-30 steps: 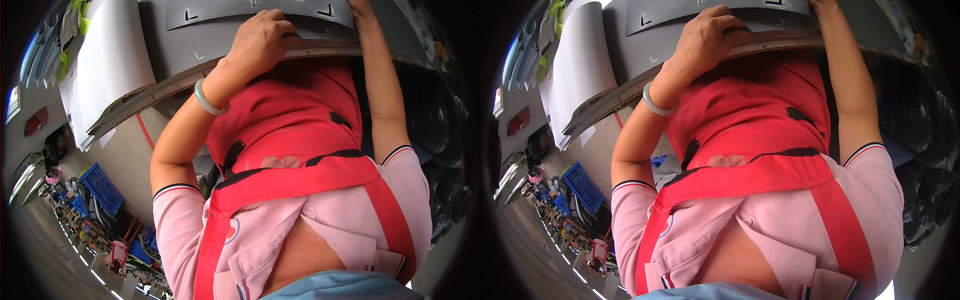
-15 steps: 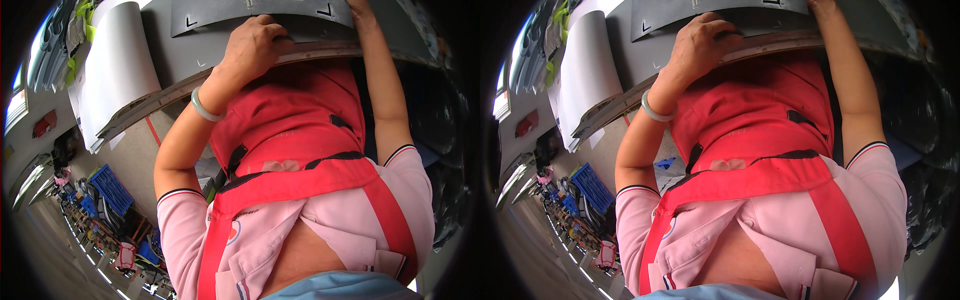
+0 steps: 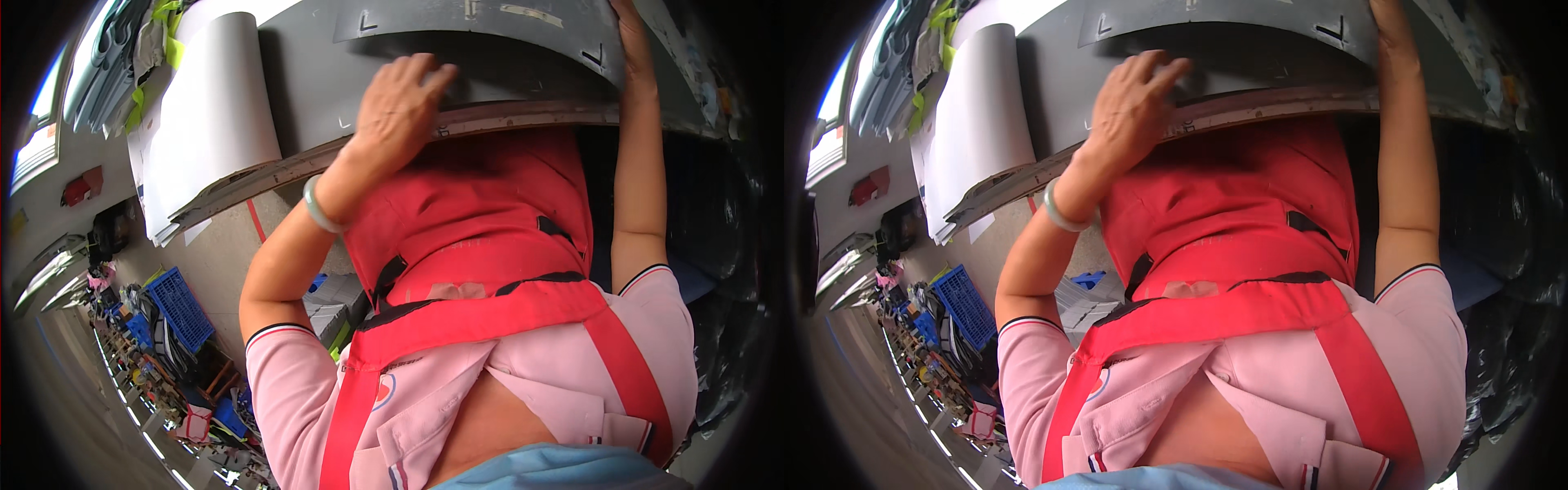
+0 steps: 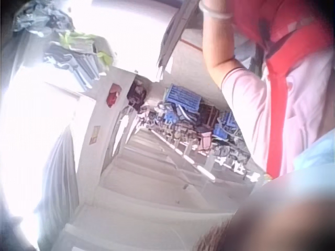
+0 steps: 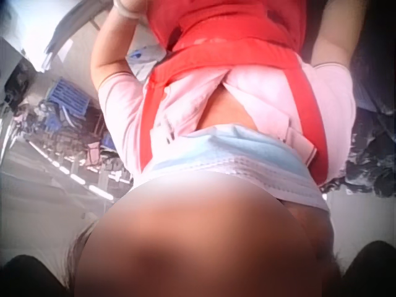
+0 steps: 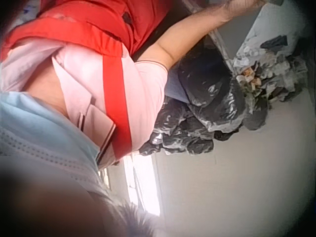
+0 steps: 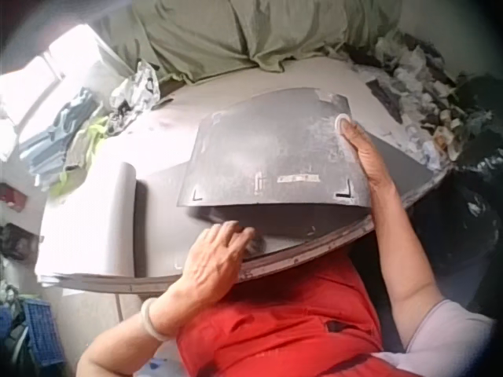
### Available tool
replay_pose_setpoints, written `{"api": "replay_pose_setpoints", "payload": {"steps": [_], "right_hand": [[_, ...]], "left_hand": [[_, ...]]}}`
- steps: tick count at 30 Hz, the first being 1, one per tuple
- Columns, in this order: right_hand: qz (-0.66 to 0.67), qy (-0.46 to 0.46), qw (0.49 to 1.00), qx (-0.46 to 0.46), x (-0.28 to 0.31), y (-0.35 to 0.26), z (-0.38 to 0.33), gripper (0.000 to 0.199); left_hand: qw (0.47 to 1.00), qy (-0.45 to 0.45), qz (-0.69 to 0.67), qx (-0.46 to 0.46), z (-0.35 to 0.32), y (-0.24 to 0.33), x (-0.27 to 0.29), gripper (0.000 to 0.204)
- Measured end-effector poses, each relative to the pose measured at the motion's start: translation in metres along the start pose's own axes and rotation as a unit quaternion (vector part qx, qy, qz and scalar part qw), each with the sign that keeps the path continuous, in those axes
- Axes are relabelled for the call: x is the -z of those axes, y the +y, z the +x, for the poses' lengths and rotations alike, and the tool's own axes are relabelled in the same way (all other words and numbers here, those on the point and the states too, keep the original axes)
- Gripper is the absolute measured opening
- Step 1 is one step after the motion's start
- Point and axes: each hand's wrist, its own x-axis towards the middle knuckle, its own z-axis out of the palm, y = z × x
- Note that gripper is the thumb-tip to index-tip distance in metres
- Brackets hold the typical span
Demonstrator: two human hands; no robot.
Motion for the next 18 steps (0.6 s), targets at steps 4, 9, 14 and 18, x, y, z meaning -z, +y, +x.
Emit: {"api": "replay_pose_setpoints", "payload": {"steps": [4,9,14,18], "right_hand": [[0.046,-0.005,0.998,-0.03,-0.007,-0.022,-0.001,0.029],[0.013,0.101,0.995,0.01,-0.022,-0.063,-0.03,0.051],[-0.125,0.149,0.971,0.143,-0.042,-0.071,-0.047,0.059],[-0.223,0.212,0.947,0.093,-0.041,-0.094,-0.07,0.06]], "left_hand": [[0.99,0.06,0.017,-0.124,0.087,0.07,-0.074,0.045],[0.968,0.092,-0.204,-0.109,0.209,0.131,-0.119,0.033],[0.9,0.334,-0.27,-0.078,0.237,0.013,-0.098,0.025],[0.917,0.379,-0.06,-0.111,0.175,-0.143,-0.019,0.019]]}}
